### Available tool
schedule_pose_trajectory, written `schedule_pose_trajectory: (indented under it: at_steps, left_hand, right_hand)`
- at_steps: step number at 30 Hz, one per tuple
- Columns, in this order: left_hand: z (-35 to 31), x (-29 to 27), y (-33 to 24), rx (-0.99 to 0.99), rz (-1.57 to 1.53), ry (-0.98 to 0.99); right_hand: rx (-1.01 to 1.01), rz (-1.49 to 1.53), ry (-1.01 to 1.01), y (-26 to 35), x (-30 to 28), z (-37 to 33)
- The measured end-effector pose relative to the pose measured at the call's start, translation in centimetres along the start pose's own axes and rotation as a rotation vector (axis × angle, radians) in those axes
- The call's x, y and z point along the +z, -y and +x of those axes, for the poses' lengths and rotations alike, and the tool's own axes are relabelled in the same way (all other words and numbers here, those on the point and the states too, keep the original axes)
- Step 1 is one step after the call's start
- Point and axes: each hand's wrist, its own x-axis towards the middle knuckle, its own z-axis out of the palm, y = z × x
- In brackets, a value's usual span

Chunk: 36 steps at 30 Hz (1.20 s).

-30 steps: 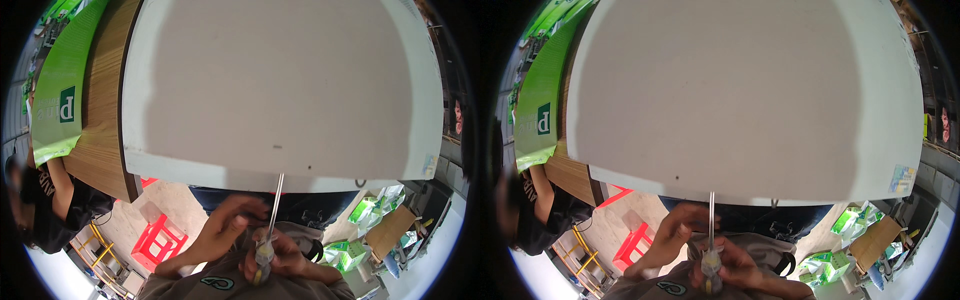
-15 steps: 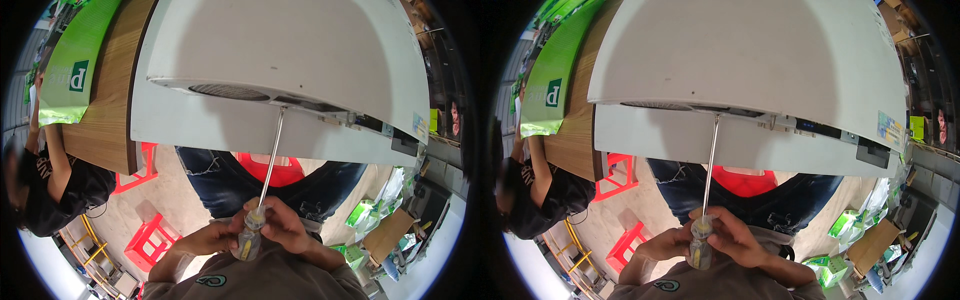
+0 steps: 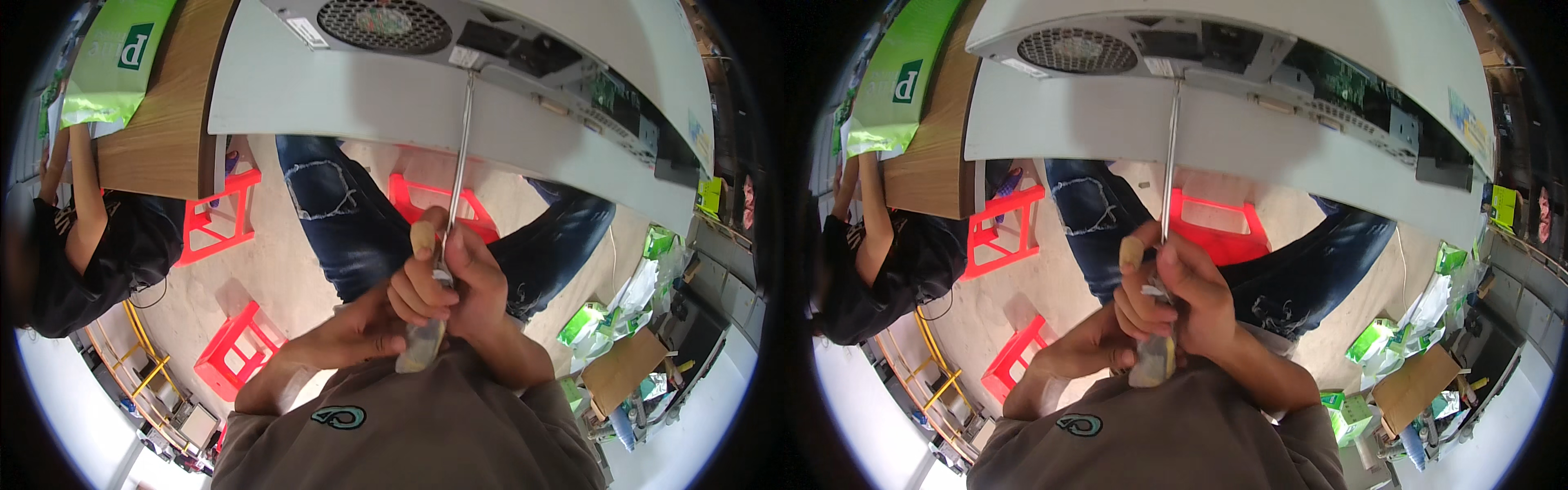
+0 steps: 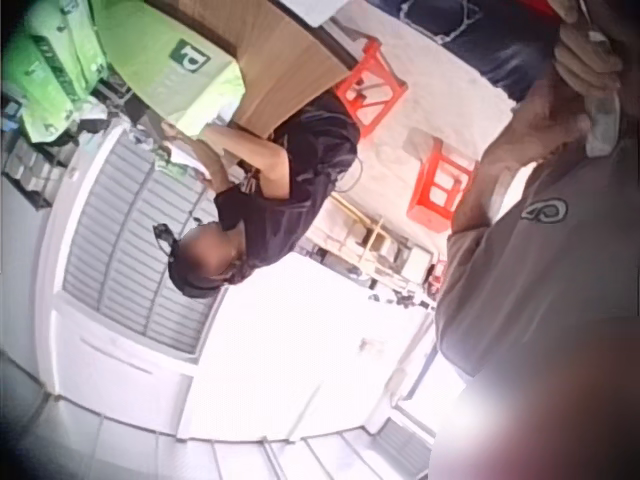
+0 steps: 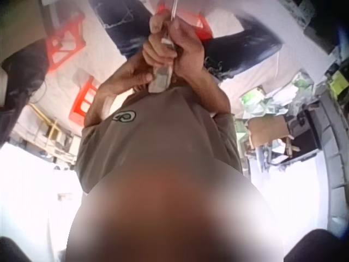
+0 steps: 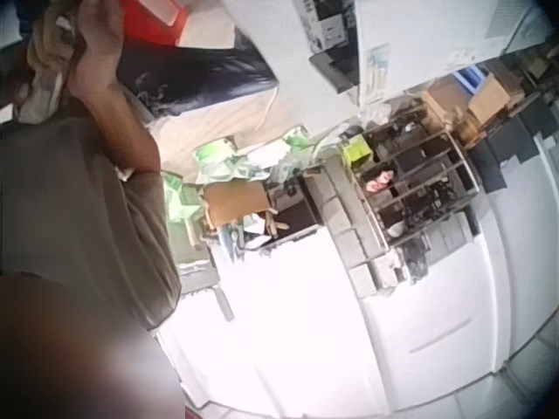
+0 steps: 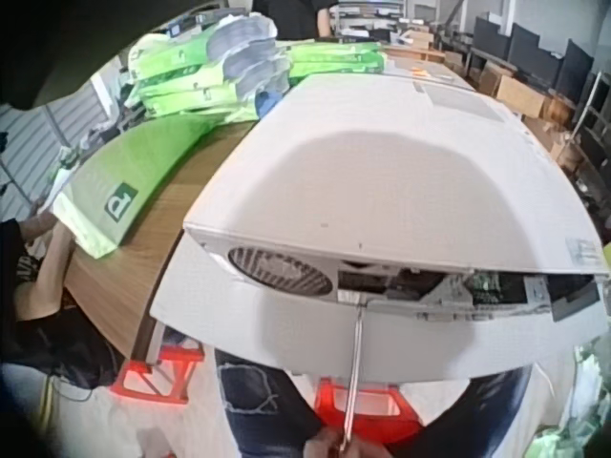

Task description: The person places the side panel and front faceplate onto a desktop computer chassis and uses a screwdriver to secure screws into the back and bottom of the case.

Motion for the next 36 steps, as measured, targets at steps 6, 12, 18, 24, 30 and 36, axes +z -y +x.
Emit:
schedule_pose_trajectory:
  at_steps: [6,12,18,24,30,36]
  left_hand:
    - [-0.7,1.0,-0.6,0.18,0.191,-0.2]
    - [-0.9,3.0,-0.1,0.227,0.261,-0.317]
    - [-1.7,0.5,-0.9,0.483,0.489,-0.327]
    - [4.5,1.4,-6.1,0.504,0.346,-0.332]
    - [7.1,0.9,-8.6,0.222,0.196,-0.098]
    - [7.9,0.8,-8.5,0.231,0.184,-0.099]
  right_hand:
    - [-0.043,-0.28,-0.014,-0.2,0.3,0.7]
    - [-0.03,-0.965,-0.34,-1.6,2.4,-4.3]
    - [0.051,-0.44,-0.344,-1.3,2.7,-4.0]
    - [0.092,0.565,0.331,-1.9,1.8,-1.9]
    - [0.068,0.118,-0.199,-2.0,3.6,-2.7]
    - [0.106,-0.723,-0.485,-2.0,4.2,-5.3]
